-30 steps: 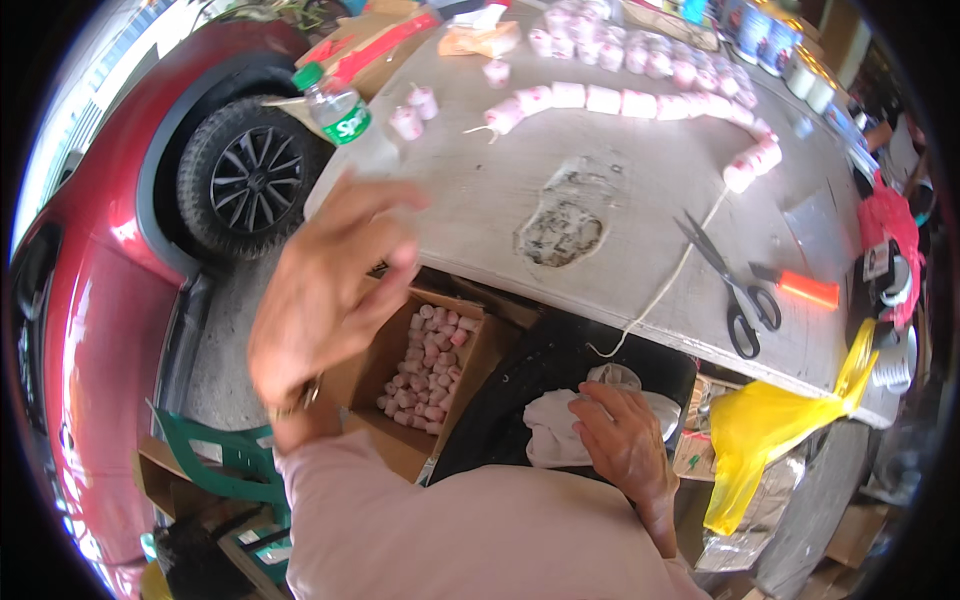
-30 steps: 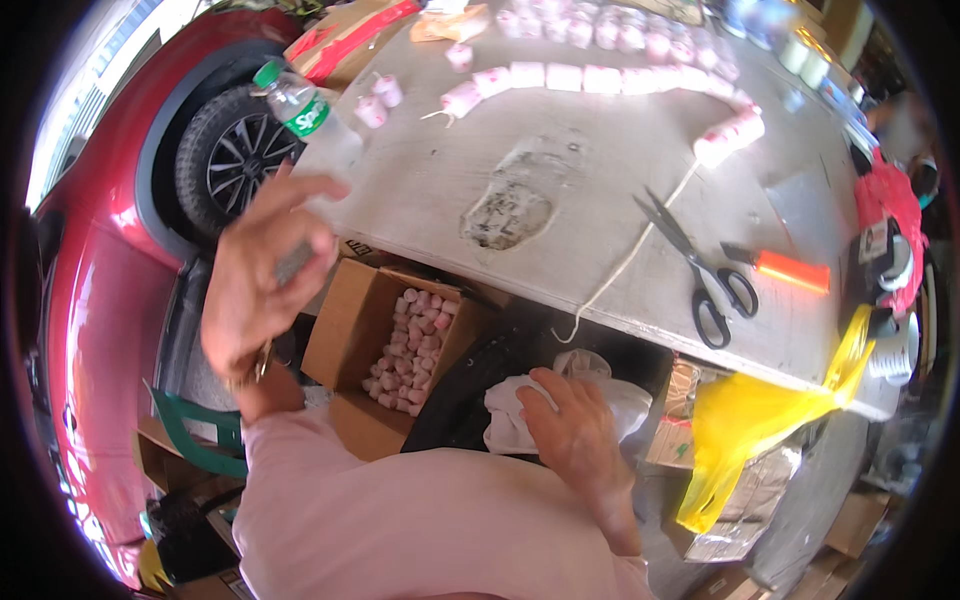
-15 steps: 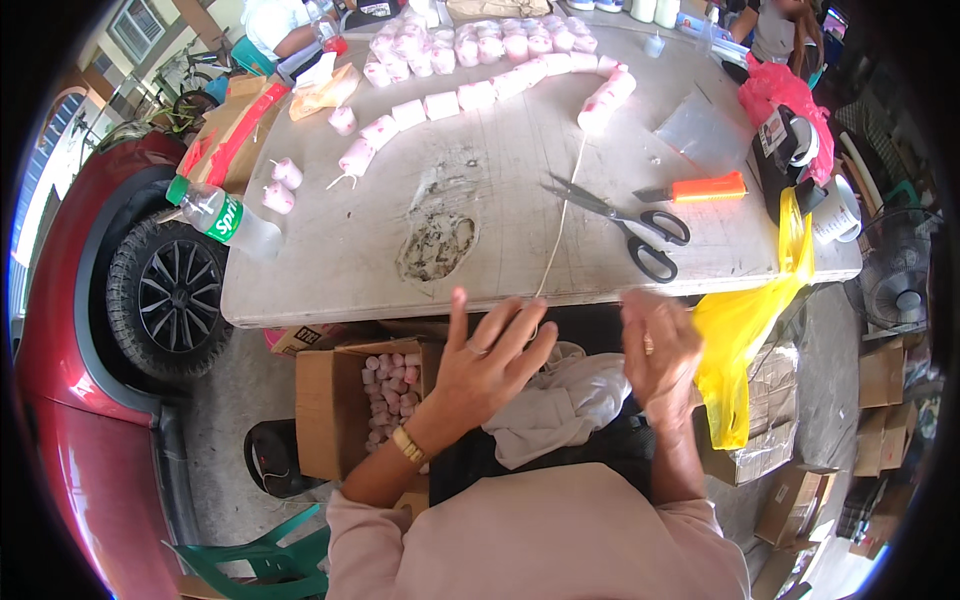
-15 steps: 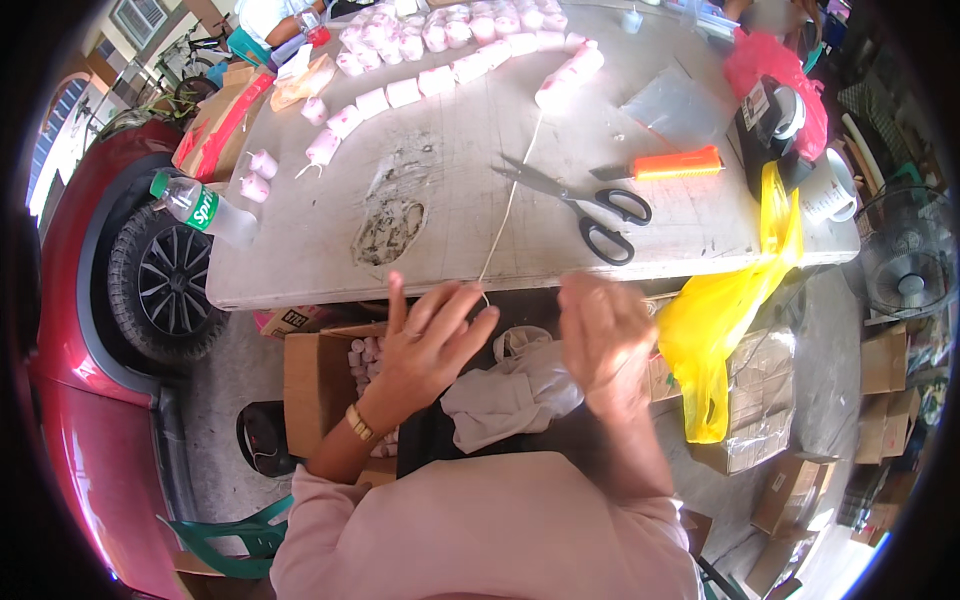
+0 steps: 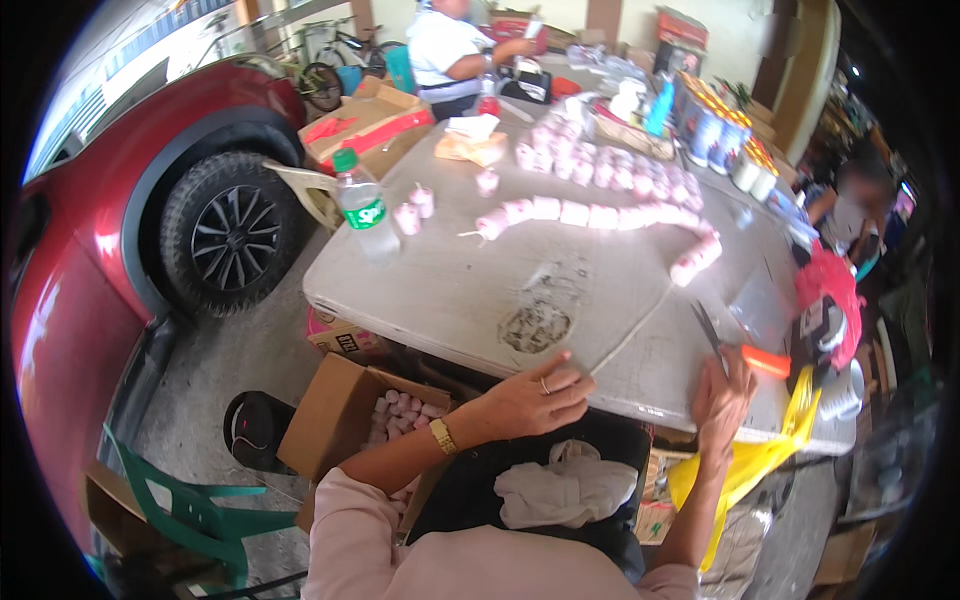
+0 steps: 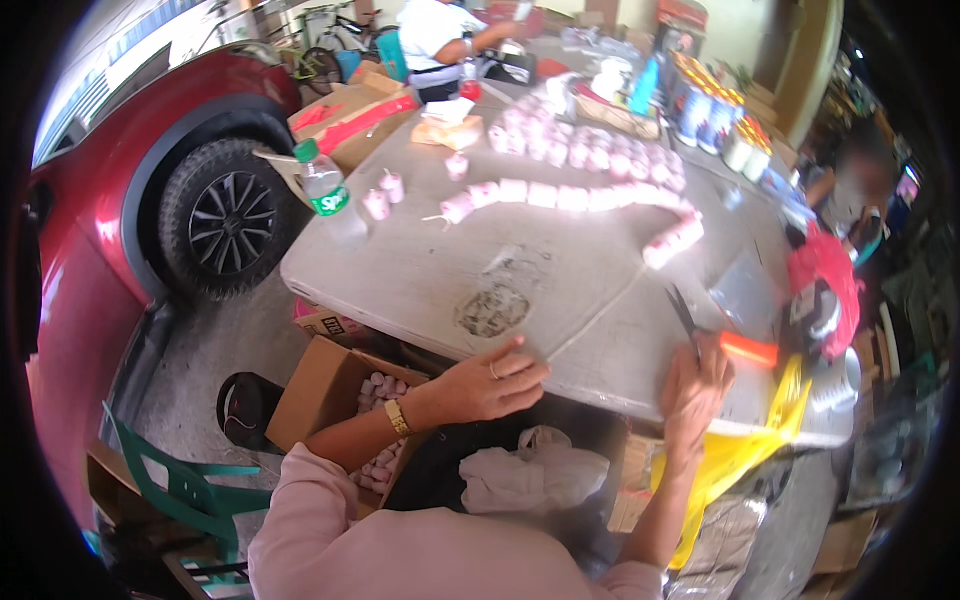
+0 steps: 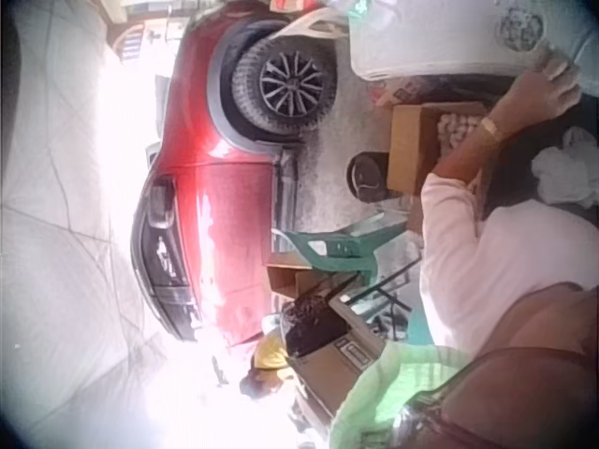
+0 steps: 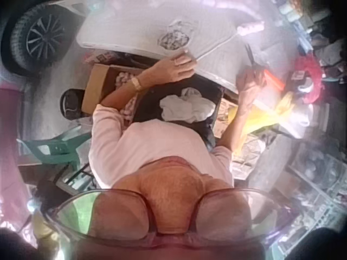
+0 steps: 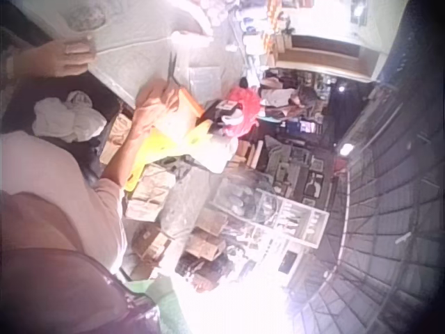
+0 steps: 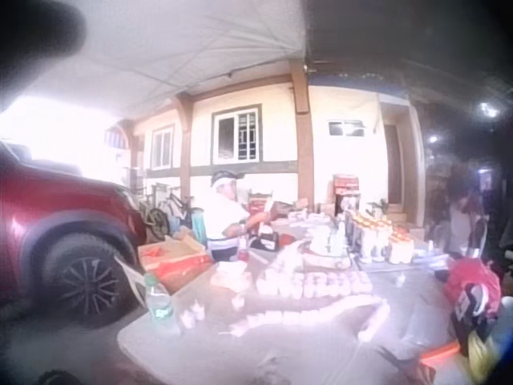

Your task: The person assembles small pink and white candles by threading them onto a string. They use scissors to cut the string and a white cloth to wipe the candles. The finished candle garland is placed on the table.

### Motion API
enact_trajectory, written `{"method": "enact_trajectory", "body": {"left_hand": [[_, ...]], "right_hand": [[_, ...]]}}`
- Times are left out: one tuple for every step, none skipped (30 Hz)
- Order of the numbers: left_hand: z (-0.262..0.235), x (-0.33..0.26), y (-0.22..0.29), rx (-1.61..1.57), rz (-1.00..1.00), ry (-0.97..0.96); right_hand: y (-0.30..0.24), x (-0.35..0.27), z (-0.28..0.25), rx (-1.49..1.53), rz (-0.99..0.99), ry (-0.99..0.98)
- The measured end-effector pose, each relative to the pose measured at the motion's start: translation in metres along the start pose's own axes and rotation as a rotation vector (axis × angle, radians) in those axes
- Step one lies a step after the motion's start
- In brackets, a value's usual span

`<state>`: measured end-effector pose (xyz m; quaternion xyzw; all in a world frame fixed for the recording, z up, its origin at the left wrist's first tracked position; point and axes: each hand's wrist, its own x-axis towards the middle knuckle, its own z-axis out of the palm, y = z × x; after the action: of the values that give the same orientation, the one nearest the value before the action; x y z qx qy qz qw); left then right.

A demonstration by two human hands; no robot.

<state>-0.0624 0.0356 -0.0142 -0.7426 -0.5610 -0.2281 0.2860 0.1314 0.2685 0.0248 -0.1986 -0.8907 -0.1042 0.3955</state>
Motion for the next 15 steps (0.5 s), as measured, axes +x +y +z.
{"method": "enact_trajectory", "body": {"left_hand": [[0.001,0.001,-0.002,0.052,0.033,0.026],[0.001,0.001,-0.003,0.059,0.03,0.04],[0.002,0.003,-0.003,0.057,0.036,0.048],[0.002,0.004,-0.003,0.048,0.043,0.061],[0.002,0.006,-0.002,0.028,0.019,0.098],[0.001,0.009,0.0,-0.033,-0.018,0.115],[0.0,0.012,0.003,-0.094,-0.058,0.137],[-0.002,0.015,0.007,-0.158,-0.098,0.161],[-0.004,0.018,0.01,-0.201,-0.148,0.18],[-0.006,0.021,0.014,-0.245,-0.201,0.204],[-0.009,0.024,0.017,-0.286,-0.259,0.23],[-0.012,0.025,0.019,-0.372,-0.317,0.225],[-0.014,0.027,0.018,-0.459,-0.373,0.22],[-0.017,0.028,0.017,-0.547,-0.428,0.216],[-0.019,0.028,0.015,-0.554,-0.429,0.198]], "right_hand": [[-0.014,-0.002,-0.003,0.059,-0.022,0.006],[-0.032,-0.005,-0.005,0.233,0.014,-0.051],[-0.049,-0.008,-0.01,0.375,0.043,-0.11],[-0.067,-0.013,-0.015,0.581,0.119,-0.15],[-0.083,-0.014,-0.017,0.65,0.145,-0.162],[-0.094,-0.013,-0.02,0.645,0.105,-0.149],[-0.104,-0.014,-0.024,0.79,0.24,-0.195],[-0.112,-0.014,-0.026,0.902,0.375,-0.255],[-0.118,-0.014,-0.028,0.975,0.42,-0.267],[-0.121,-0.015,-0.03,1.034,0.458,-0.283],[-0.123,-0.015,-0.031,1.09,0.465,-0.318],[-0.122,-0.015,-0.034,1.045,0.51,-0.379],[-0.12,-0.016,-0.036,0.994,0.525,-0.454],[-0.117,-0.017,-0.04,0.909,0.58,-0.543],[-0.113,-0.018,-0.044,0.977,0.555,-0.506]]}}
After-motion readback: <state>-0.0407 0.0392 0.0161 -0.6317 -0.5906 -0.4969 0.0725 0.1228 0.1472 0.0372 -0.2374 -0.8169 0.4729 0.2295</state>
